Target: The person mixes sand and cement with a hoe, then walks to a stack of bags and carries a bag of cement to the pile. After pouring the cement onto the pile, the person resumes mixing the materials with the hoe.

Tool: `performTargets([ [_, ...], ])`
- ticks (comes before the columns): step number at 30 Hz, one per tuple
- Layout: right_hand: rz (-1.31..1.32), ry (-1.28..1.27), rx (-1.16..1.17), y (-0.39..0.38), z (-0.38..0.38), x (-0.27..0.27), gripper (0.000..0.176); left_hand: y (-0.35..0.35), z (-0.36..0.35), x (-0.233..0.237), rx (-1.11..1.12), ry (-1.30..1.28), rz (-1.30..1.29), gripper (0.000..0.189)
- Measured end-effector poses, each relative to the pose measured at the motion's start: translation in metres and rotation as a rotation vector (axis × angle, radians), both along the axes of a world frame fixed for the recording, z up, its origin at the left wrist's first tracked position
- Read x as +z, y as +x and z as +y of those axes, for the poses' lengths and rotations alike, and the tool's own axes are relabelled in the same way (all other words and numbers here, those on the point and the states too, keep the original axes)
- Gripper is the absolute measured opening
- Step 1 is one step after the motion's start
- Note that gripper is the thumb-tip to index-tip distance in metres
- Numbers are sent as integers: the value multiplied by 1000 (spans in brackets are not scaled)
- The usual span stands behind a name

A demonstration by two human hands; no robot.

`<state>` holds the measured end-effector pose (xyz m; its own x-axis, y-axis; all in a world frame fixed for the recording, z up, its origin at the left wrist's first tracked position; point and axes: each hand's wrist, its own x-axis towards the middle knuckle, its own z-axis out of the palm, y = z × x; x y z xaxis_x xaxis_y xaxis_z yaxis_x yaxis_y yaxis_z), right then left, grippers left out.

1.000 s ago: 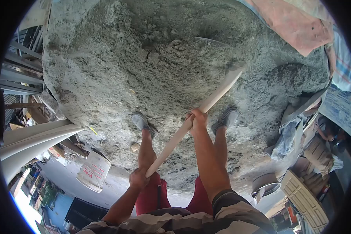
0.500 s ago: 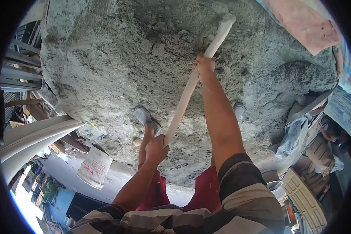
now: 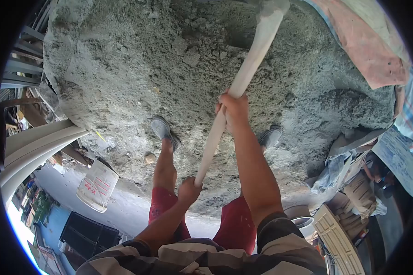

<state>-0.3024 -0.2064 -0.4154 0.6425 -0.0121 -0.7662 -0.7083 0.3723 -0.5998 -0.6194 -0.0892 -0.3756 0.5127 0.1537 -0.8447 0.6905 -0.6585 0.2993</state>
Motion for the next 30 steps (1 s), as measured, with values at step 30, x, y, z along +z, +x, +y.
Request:
performTargets([
  [30, 53, -392, 165, 28, -46, -61, 32, 45, -43, 37, -9, -158, 20, 22],
])
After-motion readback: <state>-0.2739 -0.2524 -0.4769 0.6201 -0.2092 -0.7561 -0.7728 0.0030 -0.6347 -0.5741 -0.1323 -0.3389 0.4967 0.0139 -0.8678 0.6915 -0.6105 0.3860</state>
